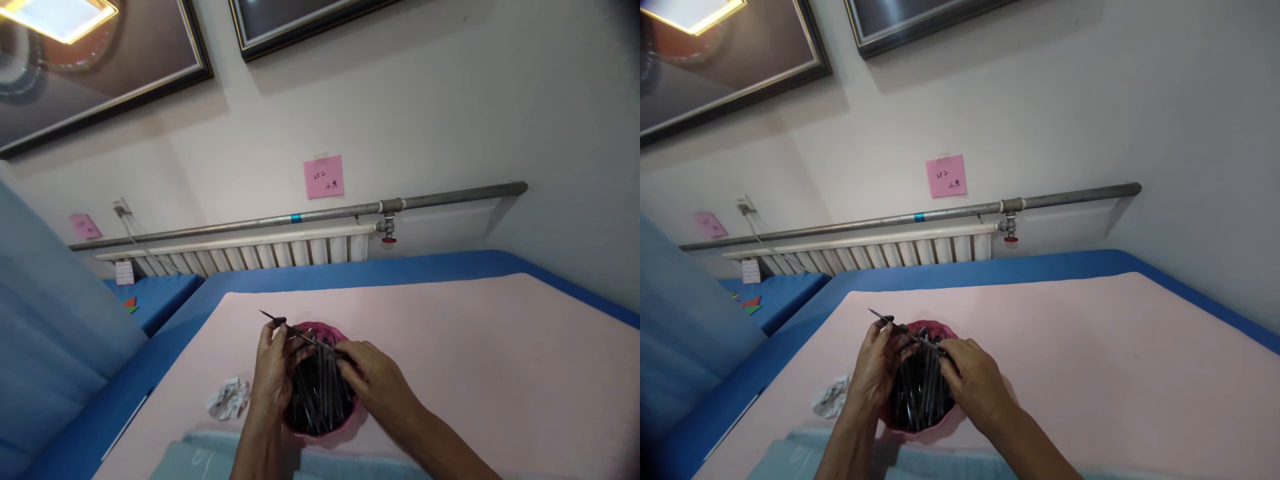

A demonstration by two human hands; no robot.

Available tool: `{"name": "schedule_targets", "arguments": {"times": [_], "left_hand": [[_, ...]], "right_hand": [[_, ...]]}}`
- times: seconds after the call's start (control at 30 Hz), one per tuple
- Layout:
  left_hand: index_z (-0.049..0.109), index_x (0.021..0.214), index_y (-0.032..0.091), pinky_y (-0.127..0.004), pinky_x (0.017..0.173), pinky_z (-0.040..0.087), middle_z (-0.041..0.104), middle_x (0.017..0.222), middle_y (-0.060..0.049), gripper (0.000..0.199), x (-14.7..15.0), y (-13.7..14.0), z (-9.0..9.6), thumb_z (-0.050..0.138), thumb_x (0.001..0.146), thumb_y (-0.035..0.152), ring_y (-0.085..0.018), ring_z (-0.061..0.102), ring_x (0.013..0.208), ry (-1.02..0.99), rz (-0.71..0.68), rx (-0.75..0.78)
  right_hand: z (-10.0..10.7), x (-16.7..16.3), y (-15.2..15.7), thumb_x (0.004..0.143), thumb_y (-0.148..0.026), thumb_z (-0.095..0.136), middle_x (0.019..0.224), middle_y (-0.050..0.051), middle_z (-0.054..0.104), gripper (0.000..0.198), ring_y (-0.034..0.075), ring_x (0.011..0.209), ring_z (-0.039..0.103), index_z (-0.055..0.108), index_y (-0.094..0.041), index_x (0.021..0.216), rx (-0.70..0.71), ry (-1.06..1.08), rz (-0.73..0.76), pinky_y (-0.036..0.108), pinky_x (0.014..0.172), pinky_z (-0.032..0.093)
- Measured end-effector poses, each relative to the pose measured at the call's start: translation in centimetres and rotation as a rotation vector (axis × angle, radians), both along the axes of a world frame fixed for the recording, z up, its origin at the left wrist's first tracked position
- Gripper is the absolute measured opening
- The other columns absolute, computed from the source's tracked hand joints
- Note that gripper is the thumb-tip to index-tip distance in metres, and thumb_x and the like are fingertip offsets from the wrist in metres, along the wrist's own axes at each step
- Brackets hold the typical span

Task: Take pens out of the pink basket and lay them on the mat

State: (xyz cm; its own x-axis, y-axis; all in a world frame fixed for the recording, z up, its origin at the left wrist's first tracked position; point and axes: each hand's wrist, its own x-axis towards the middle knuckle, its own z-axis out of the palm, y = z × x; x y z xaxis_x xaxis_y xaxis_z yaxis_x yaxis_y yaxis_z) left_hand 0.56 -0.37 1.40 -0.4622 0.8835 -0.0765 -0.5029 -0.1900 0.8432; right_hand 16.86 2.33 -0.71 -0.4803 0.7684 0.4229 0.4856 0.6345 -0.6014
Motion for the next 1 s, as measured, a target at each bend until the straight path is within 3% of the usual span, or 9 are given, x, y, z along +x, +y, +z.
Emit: {"name": "schedule_targets", "arguments": {"times": [0.73,1.0], "left_hand": [[0.044,0.091,0.021,-0.028,0.059,0.052,0.060,0.069,0.002,0.025,0.16,0.02,0.07,0.060,0.072,0.026,-0.011,0.061,0.058,0.030,0.043,-0.015],[0.044,0.091,0.021,-0.027,0.056,0.051,0.057,0.066,0.002,0.027,0.12,-0.02,0.10,0.059,0.072,0.030,-0.015,0.063,0.062,0.104,0.042,-0.033]], "right_hand": [[-0.38,-0.02,0.00,0.081,-0.017,0.045,0.087,0.002,0.064,0.020,0.018,0.081,0.057,0.059,-0.023,0.094,0.012,-0.053,0.001,0.031,0.072,0.043],[-0.12,-0.14,-0.51,0.082,-0.016,0.043,0.083,0.005,0.065,0.020,0.019,0.078,0.056,0.060,-0.021,0.092,0.100,-0.120,0.003,0.031,0.069,0.043]]}}
